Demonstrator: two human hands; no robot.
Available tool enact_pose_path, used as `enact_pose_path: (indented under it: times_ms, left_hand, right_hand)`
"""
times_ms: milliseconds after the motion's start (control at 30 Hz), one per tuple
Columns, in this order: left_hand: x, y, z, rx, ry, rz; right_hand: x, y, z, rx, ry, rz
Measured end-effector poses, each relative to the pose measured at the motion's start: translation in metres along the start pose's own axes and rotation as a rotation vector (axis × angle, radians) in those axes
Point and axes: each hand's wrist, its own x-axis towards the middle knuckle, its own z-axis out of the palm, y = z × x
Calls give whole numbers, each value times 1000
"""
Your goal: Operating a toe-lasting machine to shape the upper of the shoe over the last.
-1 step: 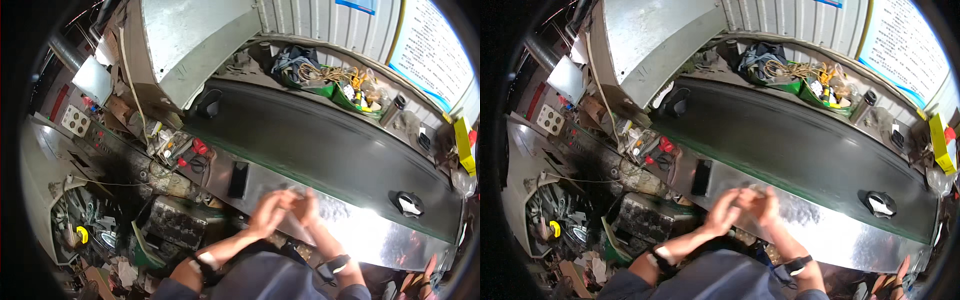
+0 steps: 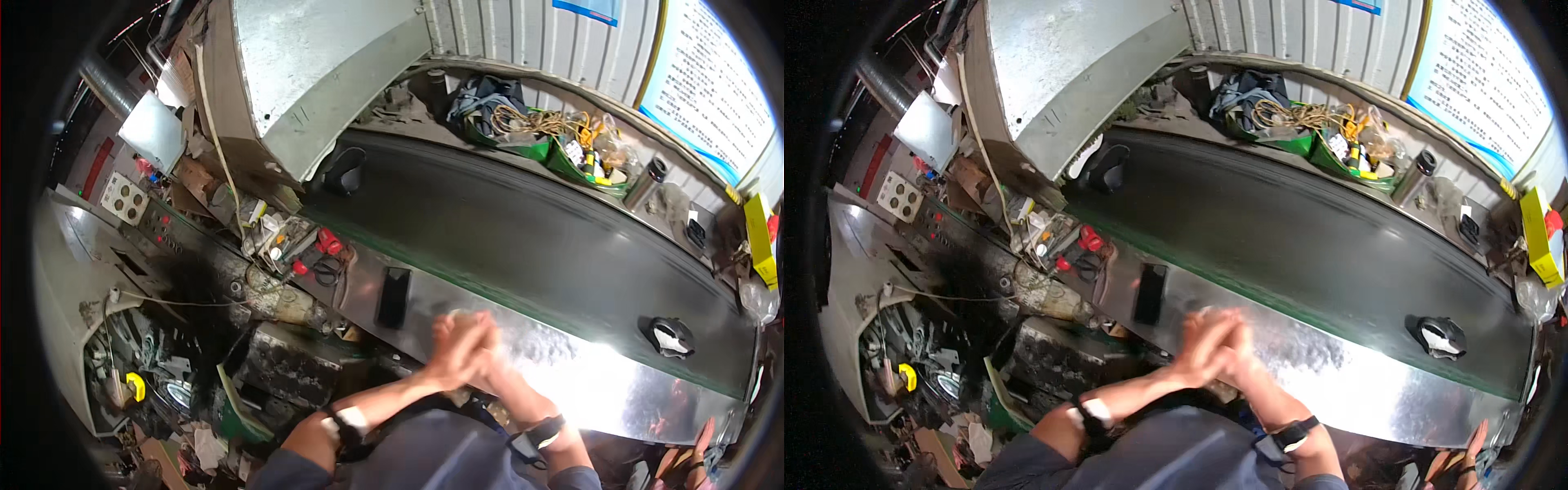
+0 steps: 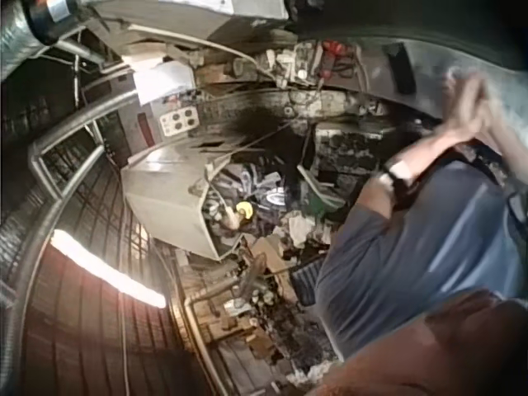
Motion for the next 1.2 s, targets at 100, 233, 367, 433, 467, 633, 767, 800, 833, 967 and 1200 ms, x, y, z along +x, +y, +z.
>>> enact_pose_path:
  times_ms: [100,233,367,433,467,633,767,800,833,967,1200]
  left_hand:
    - [73,-41,-31,-184,-72,300]
    - [161,-213,-142,101,251,-183]
    - [227,-382,-256,566,195,-620]
    - [252,-420,-274,643,106,-707]
    - [276,-433,-285,520,-178,-705]
    - [319,-454,-287,-592,-561,-573]
    - [361,-501,-305,-312,-461,-669]
    - [370,-515,-302,-217,-423,-685]
    - [378,-529,-299,-135,-386,-695]
    - [382,-566,-282,76,-218,-742]
    - [271,-528,-268,245,164,-905]
  right_hand:
    - [27,22,42,-99,-88,-67]
    - [34,-36,44,-178,439,-22]
    - [52,-64,55,-290,666,-87]
    - [72,-66,65,-311,637,-119]
    - [83,-66,70,-347,660,-87]
    - [166,-54,91,-134,479,14]
    - [199,-43,89,17,586,-46]
    - [200,-42,85,9,614,-64]
    - [194,-43,81,91,599,-29]
    - [146,-53,77,181,564,-93]
    - [13,-36,97,241,610,-166]
